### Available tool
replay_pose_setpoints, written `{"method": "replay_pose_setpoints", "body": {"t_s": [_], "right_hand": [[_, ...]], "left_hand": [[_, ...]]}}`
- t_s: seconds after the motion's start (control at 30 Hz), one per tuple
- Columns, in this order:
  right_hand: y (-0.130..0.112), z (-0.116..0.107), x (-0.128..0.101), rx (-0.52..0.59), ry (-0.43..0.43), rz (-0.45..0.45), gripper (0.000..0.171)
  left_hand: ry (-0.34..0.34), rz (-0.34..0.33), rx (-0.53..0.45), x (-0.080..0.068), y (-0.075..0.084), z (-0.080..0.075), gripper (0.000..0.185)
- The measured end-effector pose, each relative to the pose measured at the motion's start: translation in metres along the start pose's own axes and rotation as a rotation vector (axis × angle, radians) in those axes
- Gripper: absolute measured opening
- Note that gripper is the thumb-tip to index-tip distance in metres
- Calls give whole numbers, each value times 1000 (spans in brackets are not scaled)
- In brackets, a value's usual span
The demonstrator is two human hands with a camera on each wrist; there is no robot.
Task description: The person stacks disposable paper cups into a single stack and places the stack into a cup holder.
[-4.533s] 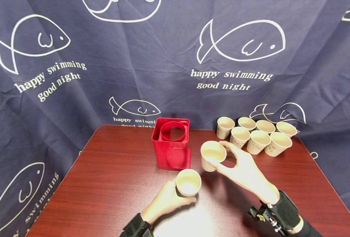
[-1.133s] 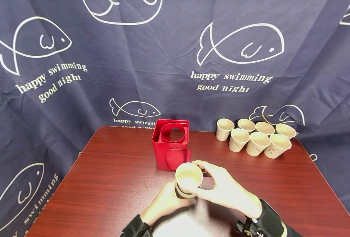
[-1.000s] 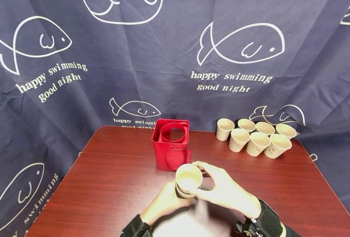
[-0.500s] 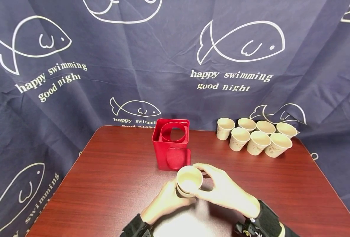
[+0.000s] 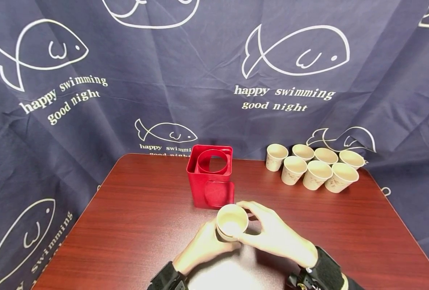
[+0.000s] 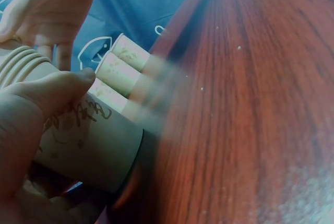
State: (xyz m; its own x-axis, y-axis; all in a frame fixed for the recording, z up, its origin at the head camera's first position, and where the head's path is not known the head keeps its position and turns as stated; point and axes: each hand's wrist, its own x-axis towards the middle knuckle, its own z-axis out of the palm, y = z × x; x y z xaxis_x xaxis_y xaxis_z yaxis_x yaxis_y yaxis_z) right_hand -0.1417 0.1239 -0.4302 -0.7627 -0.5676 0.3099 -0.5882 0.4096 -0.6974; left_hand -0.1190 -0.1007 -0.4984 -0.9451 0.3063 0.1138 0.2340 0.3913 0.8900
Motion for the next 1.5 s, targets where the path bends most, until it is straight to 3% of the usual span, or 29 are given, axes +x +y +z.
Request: {"method": "replay_pose_setpoints", "body": {"t_s": [0.3,0.63,1.2,1.5], "right_hand": [[1,2,-1,-27,0,-1,64],[3,3,-1,-47,-6,0,63],[3,6,-3,-18,-42,43,66],[0,0,-6,-59,-74,80,64]], "left_hand": [[7,23,1,1,0,-1,72],[6,5,-2,0,1,0,72],[-5,-4,33,1,2,-1,70],[-10,-3,25,1,2,-2,70]]}}
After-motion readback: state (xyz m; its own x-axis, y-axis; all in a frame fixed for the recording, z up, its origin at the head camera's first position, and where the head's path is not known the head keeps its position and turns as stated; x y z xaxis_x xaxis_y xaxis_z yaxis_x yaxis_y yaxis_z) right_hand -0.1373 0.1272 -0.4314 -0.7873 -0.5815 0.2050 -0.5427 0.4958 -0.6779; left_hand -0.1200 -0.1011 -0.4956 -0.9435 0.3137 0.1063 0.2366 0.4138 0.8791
